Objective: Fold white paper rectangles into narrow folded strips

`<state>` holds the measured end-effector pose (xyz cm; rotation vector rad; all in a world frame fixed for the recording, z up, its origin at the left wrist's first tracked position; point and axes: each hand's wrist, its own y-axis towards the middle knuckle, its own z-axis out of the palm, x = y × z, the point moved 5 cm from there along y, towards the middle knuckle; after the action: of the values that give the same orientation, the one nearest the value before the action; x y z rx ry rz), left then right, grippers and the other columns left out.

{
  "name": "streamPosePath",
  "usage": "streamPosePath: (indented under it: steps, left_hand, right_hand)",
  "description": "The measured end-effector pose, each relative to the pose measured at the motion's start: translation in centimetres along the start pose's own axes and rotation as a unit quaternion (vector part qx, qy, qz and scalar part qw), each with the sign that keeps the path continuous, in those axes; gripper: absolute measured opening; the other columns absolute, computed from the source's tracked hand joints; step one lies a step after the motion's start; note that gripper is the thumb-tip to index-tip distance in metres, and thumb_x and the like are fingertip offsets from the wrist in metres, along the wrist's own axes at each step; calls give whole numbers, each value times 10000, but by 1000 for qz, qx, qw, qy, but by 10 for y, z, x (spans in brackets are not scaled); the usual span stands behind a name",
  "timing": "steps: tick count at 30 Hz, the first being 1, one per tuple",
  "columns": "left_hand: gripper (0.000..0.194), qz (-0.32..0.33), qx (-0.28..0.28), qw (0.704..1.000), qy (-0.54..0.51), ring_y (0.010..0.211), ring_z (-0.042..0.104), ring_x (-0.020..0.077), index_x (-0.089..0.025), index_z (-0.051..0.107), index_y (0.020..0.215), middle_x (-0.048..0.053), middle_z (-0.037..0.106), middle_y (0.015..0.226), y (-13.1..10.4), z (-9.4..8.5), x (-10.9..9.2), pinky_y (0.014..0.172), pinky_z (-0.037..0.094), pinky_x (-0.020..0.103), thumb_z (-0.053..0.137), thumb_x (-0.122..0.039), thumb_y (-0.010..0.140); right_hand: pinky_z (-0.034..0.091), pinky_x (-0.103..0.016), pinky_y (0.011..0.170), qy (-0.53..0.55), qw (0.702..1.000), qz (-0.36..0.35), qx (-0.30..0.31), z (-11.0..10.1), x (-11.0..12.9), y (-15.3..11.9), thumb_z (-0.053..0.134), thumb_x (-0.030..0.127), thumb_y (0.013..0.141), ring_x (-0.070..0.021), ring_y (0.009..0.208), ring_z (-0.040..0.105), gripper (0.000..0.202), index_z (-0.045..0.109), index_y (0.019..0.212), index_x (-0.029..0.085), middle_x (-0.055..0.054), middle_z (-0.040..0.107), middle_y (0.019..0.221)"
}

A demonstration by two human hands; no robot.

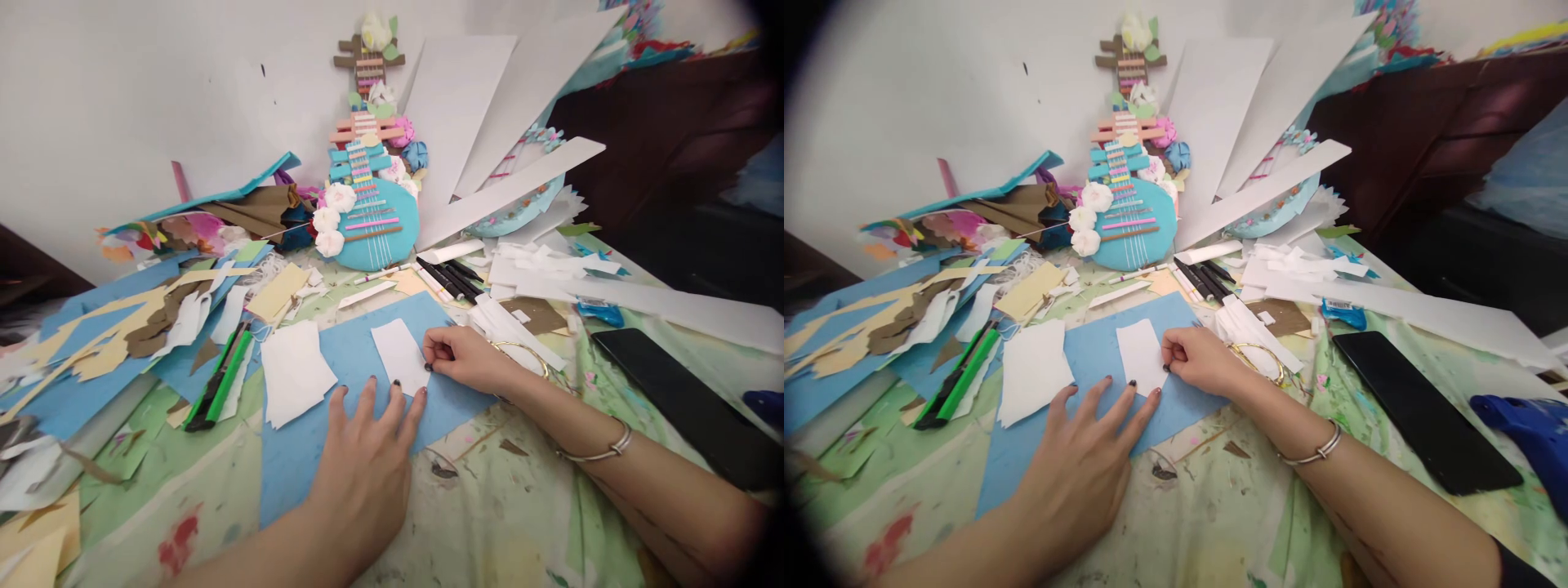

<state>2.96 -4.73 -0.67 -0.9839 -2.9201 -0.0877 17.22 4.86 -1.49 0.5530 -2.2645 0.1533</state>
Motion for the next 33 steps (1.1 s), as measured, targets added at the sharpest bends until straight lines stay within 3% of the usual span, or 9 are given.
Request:
streamPosePath:
  steps: [7, 12, 26, 33]
  left_hand:
    - [564, 26, 19, 999, -19, 1230, 371, 372, -85, 374, 1356, 184, 448, 1356, 0, -3, 1, 952, 216, 643, 379, -211, 806]
    - [556, 41, 28, 999, -8, 1246, 360, 364, -55, 397, 1338, 206, 417, 1378, -2, 0, -2, 963, 225, 637, 375, -212, 805]
    - [539, 2, 40, 999, -35, 1252, 326, 394, -221, 383, 1364, 101, 454, 1365, -1, 0, 10, 962, 198, 710, 420, -207, 826]
    - [462, 37, 8, 995, -89, 1247, 349, 357, -216, 483, 1269, 119, 515, 1248, 6, -16, 14, 1019, 212, 644, 477, -292, 814]
  right_hand:
    - [293, -206, 501, 2, 1000, -5, 3, 0, 0, 0, 490, 80, 674, -85, 510, 405, 101, 506, 666, 179, 58, 442, 541]
    - [290, -207, 503, -4, 1000, -12, 2, 0, -1, 1, 490, 80, 678, -87, 514, 409, 103, 509, 674, 181, 57, 448, 543]
    - [297, -210, 506, 10, 1000, 0, 3, 2, -3, 1, 517, 91, 682, -87, 522, 408, 89, 517, 686, 180, 62, 439, 553]
    - [367, -229, 586, -19, 996, 39, -84, -5, 4, 3, 551, 208, 765, -96, 597, 472, 162, 577, 922, 176, 2, 593, 812]
